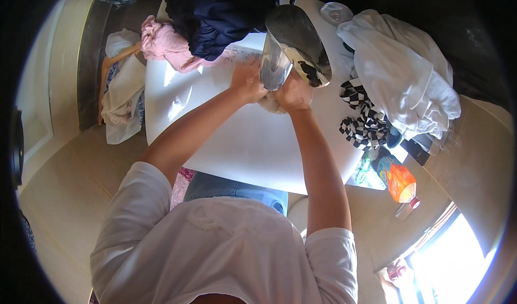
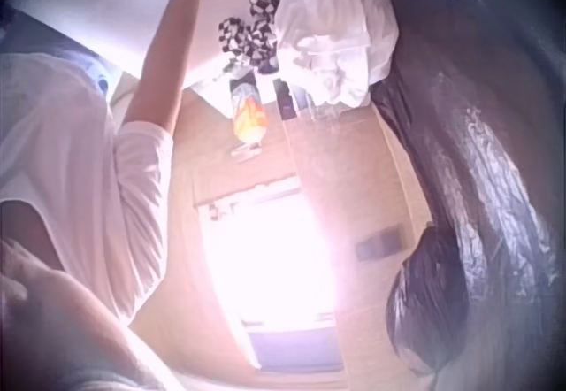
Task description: The person hand washes clothes in a bathroom sink. They wet and rub a dark garment, then switch to a light-colored garment, repeatedly rinsing and wringing both under running water.
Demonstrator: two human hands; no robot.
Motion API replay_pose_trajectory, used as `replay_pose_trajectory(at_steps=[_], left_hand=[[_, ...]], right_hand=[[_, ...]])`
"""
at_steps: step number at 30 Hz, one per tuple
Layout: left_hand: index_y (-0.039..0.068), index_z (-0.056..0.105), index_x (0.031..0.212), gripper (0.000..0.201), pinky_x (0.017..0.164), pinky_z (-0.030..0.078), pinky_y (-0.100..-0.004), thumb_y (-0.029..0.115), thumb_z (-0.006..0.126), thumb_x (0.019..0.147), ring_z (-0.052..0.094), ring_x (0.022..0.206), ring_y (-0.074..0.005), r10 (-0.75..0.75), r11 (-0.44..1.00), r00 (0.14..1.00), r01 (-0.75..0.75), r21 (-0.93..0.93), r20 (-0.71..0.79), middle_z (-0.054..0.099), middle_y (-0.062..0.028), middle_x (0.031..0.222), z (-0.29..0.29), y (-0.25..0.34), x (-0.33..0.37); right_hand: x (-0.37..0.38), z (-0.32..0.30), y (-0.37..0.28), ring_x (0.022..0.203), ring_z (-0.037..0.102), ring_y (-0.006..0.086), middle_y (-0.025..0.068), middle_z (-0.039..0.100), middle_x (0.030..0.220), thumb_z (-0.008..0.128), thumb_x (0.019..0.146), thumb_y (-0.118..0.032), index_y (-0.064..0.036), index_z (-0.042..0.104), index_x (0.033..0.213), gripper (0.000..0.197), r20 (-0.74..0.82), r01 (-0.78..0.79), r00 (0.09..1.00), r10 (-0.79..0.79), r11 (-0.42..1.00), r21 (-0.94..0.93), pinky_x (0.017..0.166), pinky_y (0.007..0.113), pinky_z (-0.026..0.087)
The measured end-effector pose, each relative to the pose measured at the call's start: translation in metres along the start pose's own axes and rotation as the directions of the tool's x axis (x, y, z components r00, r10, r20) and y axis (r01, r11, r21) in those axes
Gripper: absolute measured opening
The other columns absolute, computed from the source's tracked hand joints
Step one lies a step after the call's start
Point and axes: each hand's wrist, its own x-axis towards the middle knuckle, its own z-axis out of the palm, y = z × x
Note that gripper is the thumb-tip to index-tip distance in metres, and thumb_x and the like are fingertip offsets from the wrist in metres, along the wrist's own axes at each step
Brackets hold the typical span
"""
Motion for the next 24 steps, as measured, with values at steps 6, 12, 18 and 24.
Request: replay_pose_trajectory(at_steps=[6, 12, 18, 24], left_hand=[[0.013, 0.064, 0.088, 0.030, 0.096, 0.032, -0.0493, 0.041, 0.063, 0.080, 0.052, 0.109, -0.0306, -0.009, 0.999, 0.967, 0.019, -0.035, 0.254, 0.062, -0.0092, 0.096, -0.041, -0.013, -0.013], [0.008, 0.057, 0.091, 0.016, 0.077, 0.042, -0.0352, 0.014, 0.066, 0.079, 0.054, 0.087, -0.0257, -0.023, 0.836, 0.999, 0.002, -0.549, -0.032, 0.053, -0.0093, 0.088, -0.039, -0.043, -0.030], [0.007, 0.046, 0.101, 0.024, 0.065, 0.042, -0.0289, 0.011, 0.062, 0.084, 0.048, 0.074, -0.0128, -0.201, 0.286, 0.951, 0.285, -0.915, 0.233, 0.046, -0.0034, 0.083, -0.080, -0.039, -0.049], [0.001, 0.062, 0.100, 0.028, 0.072, 0.046, -0.0306, 0.020, 0.069, 0.082, 0.058, 0.082, -0.0209, -0.031, 0.814, 0.999, 0.042, -0.579, 0.029, 0.060, -0.0107, 0.087, -0.127, -0.029, -0.063]], right_hand=[[-0.018, -0.034, -0.017, 0.091, 0.058, 0.0352, 0.0163, 0.064, 0.093, 0.050, 0.090, -0.025, -0.0040, 0.064, 0.095, 0.026, -0.304, 0.009, 0.950, 0.074, 0.964, 0.264, 0.086, 0.044, 0.041], [-0.047, -0.078, -0.035, 0.074, 0.045, 0.0091, 0.0007, 0.055, 0.080, 0.046, 0.097, -0.037, 0.0019, 0.060, 0.101, 0.041, -0.143, -0.211, 0.893, 0.426, 0.679, 0.703, 0.067, 0.024, 0.040], [-0.062, -0.119, -0.040, 0.080, 0.048, 0.0090, 0.0005, 0.059, 0.085, 0.044, 0.098, -0.036, -0.0010, 0.063, 0.106, 0.041, -0.258, 0.033, 0.938, 0.233, 0.678, 0.734, 0.077, 0.022, 0.040], [-0.076, -0.133, -0.028, 0.085, 0.050, 0.0081, -0.0008, 0.061, 0.089, 0.049, 0.097, -0.032, -0.0012, 0.063, 0.106, 0.035, -0.168, -0.045, 0.923, 0.346, 0.531, 0.846, 0.078, 0.021, 0.039]])
